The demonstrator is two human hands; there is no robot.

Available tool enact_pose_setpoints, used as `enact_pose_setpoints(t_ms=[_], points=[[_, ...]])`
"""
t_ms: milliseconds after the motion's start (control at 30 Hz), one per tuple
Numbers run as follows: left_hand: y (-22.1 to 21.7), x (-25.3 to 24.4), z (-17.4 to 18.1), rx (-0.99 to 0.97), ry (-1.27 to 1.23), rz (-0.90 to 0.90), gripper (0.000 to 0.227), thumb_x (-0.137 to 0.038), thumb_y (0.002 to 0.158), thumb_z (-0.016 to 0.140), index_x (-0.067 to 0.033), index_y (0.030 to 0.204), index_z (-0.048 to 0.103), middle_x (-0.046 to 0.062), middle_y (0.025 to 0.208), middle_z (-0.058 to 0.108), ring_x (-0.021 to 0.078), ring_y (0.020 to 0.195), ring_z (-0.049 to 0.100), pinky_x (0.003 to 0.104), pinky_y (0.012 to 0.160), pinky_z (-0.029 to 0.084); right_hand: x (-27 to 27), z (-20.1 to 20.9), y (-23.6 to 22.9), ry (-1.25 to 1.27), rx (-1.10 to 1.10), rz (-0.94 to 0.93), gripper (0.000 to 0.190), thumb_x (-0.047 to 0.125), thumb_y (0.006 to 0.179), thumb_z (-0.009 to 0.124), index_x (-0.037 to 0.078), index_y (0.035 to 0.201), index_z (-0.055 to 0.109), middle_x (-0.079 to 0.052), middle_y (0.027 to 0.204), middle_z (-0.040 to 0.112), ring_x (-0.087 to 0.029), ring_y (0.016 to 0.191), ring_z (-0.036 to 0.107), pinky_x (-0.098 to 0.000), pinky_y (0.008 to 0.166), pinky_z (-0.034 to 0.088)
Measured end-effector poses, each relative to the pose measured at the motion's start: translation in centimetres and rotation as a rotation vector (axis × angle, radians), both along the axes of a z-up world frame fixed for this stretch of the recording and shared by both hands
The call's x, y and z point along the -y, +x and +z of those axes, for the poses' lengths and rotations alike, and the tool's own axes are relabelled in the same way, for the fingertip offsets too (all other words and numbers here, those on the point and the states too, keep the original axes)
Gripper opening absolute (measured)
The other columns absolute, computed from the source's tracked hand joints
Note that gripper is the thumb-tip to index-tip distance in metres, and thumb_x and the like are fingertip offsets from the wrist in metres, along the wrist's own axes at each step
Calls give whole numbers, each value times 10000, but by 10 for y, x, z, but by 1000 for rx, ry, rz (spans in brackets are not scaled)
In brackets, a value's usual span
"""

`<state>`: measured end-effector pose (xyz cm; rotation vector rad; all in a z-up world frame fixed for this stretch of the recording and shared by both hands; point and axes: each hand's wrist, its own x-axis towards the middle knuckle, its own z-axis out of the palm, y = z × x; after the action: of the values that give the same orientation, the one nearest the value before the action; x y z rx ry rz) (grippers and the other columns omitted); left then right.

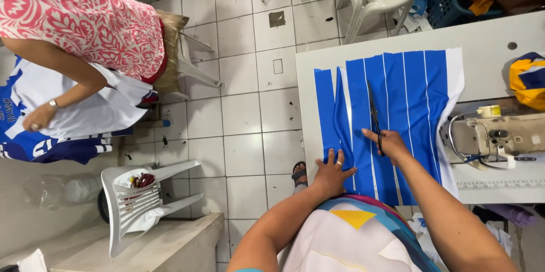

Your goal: Cutting strips of blue and white striped fabric using scissors on a work table in a sewing factory.

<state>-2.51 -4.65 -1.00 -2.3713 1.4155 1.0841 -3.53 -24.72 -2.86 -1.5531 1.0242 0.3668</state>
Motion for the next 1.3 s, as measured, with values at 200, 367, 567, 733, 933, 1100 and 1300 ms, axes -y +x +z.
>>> enact_pose_setpoints(t_ms=[200, 367, 567, 733, 933, 1100, 1300], points=[[3, 1, -1, -1, 9, -16, 667, -375, 847, 686, -306, 1451, 411, 274, 1535, 227, 530, 1411, 179, 713, 934, 371, 8, -4, 13, 8, -7, 14, 538, 478, 751, 816, 14, 689, 553, -106, 537, 475, -211, 414, 524, -265, 365, 270], [5, 2, -5, -7, 5, -31, 668, -362, 840, 694, -305, 1445, 418, 276, 1526, 235, 538, 1403, 193, 726, 922, 372, 15, -3, 41, 18, 17, -2, 611, 602, 748, 785, 36, 722, 554, -80, 543, 480, -195, 420, 526, -264, 341, 263], [7, 2, -15, -9, 15, -49, 654, -352, 847, 688, -298, 1443, 424, 277, 1525, 221, 541, 1402, 177, 737, 918, 365, 19, -18, 50, 16, 45, -13, 528, 471, 767, 819, 38, 674, 532, -85, 517, 468, -198, 388, 513, -261, 331, 283], [8, 2, -8, -19, 20, -49, 646, -351, 851, 683, -293, 1442, 428, 272, 1529, 214, 536, 1405, 171, 742, 925, 357, 24, -6, 72, 36, 26, -18, 597, 589, 756, 795, 52, 722, 539, -68, 536, 483, -185, 403, 517, -268, 313, 282], [7, 0, -7, -14, -2, -33, 647, -346, 843, 690, -293, 1435, 437, 276, 1521, 225, 539, 1401, 184, 744, 928, 352, 34, -6, 95, 8, 58, -14, 552, 514, 756, 823, 54, 688, 526, -59, 508, 460, -180, 377, 500, -271, 320, 291], [7, 4, -15, 16, 4, -45, 661, -375, 835, 694, -302, 1438, 433, 273, 1521, 232, 534, 1400, 187, 735, 930, 356, 48, 8, 92, 22, 119, -70, 598, 612, 783, 786, 75, 707, 535, -54, 500, 461, -177, 358, 494, -283, 307, 301], [11, 9, 24, 8, -54, -3, 761, -383, 850, 685, -246, 1502, 317, 279, 1505, 259, 514, 1407, 192, 736, 989, 291, 39, 36, -50, 66, 301, 16, 514, 461, 892, 680, 40, 635, 538, -138, 429, 471, -230, 367, 492, -286, 418, 310]])
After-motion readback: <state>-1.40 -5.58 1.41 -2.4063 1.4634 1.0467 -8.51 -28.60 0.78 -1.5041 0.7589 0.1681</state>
